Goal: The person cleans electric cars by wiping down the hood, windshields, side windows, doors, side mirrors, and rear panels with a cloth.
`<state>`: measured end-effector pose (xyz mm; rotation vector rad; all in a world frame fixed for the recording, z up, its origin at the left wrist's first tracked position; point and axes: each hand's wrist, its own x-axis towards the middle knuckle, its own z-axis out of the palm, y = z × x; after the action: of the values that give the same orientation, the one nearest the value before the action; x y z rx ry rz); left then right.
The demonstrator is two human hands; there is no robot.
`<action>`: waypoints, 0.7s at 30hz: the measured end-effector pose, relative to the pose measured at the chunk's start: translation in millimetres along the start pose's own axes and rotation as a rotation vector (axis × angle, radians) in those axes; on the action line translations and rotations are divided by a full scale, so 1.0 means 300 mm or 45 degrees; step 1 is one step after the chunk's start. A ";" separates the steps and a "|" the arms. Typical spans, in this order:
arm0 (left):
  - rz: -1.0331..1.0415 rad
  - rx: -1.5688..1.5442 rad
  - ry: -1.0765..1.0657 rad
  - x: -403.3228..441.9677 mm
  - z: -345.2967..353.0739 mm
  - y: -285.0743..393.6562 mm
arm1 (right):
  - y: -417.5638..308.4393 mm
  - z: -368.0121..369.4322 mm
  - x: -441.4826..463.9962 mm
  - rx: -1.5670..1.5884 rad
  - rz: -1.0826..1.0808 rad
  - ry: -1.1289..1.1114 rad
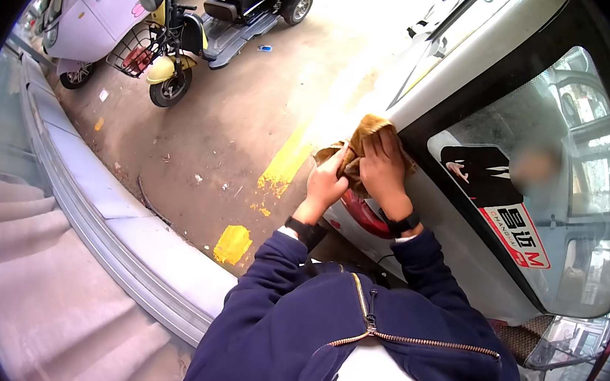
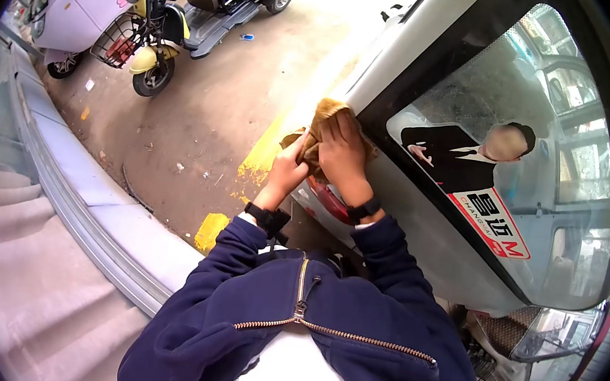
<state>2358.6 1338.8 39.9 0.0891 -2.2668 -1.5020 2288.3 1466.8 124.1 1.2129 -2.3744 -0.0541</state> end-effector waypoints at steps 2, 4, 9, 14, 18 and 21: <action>0.071 -0.104 -0.013 -0.025 -0.016 0.094 | -0.013 -0.070 -0.047 0.108 0.255 0.120; 0.350 -0.180 -0.043 0.003 -0.032 0.194 | 0.010 -0.148 -0.082 0.153 0.562 0.279; 0.757 -0.206 -0.072 0.179 -0.047 0.410 | 0.196 -0.417 0.071 -0.207 0.630 0.524; 0.725 -0.092 -0.097 0.250 0.024 0.346 | 0.200 -0.345 0.141 -0.382 0.296 0.421; 0.696 0.168 -0.100 0.144 0.021 0.223 | 0.114 -0.137 -0.013 -0.163 0.286 0.274; 0.662 0.218 -0.097 0.077 0.006 0.178 | 0.050 -0.100 -0.059 -0.052 0.295 0.186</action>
<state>2346.2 1356.1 94.1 -0.4790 -2.2378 -1.0530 2298.5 1494.9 147.5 0.8848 -2.3557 0.0588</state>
